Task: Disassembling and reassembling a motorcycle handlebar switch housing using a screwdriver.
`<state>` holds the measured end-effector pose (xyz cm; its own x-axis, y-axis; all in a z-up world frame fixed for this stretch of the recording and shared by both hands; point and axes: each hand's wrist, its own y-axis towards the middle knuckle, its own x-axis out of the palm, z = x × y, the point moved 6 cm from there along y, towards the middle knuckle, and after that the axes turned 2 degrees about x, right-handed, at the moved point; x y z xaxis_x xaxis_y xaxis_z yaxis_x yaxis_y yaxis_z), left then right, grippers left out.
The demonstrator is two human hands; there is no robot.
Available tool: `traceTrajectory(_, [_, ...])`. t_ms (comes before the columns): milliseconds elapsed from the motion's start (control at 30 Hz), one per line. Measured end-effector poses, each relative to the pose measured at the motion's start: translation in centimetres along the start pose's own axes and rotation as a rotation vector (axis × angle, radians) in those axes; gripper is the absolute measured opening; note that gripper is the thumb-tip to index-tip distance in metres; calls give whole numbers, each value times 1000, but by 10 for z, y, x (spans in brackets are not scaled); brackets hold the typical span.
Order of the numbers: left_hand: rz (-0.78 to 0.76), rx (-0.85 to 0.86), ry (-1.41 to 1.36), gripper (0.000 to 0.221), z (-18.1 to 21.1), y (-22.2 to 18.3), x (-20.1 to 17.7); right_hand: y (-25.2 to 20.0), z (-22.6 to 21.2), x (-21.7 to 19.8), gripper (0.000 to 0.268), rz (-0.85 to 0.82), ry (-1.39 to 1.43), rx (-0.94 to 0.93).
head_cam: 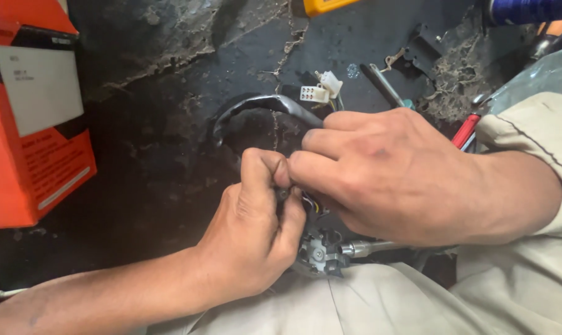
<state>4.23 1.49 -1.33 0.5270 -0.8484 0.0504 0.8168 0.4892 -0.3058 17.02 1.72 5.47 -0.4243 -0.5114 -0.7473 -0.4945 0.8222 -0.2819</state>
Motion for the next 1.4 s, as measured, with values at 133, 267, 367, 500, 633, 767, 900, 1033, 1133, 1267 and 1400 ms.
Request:
traceTrajectory(133, [19,33,21,29,-1,0,-3,9,1,3,33,-77,-43,94])
traceTrajectory(267, [22,42,-10,29,-3,0,-3,6,4,6,41,-96,-81,91])
traceTrajectory(367, [13,34,-8,29,-2,0,-2,5,7,6,36,-127,-61,81])
traceTrajectory(500, [5,14,-8,30,-1,0,-3,9,8,3,30,-164,17,44])
traceTrajectory(633, [-1,-5,-18,28,-1,0,-4,0,7,-13,30,-181,77,27])
traceTrajectory(767, [26,143,-106,25,8,0,-8,-42,10,-33,31,54,20,123])
traceTrajectory(900, [-11,19,-98,24,3,1,-4,-97,30,-22,24,360,-90,572])
traceTrajectory(1033, [8,113,-99,23,8,-2,1,-103,36,8,35,317,-449,600])
traceTrajectory(1133, [20,161,-61,24,13,-4,3,-110,44,21,40,373,-457,689])
traceTrajectory(1267, [49,181,-14,27,14,-7,2,-135,26,12,22,555,-297,688])
traceTrajectory(1400, [133,412,98,33,28,-13,-7,-223,11,23,23,615,-229,657])
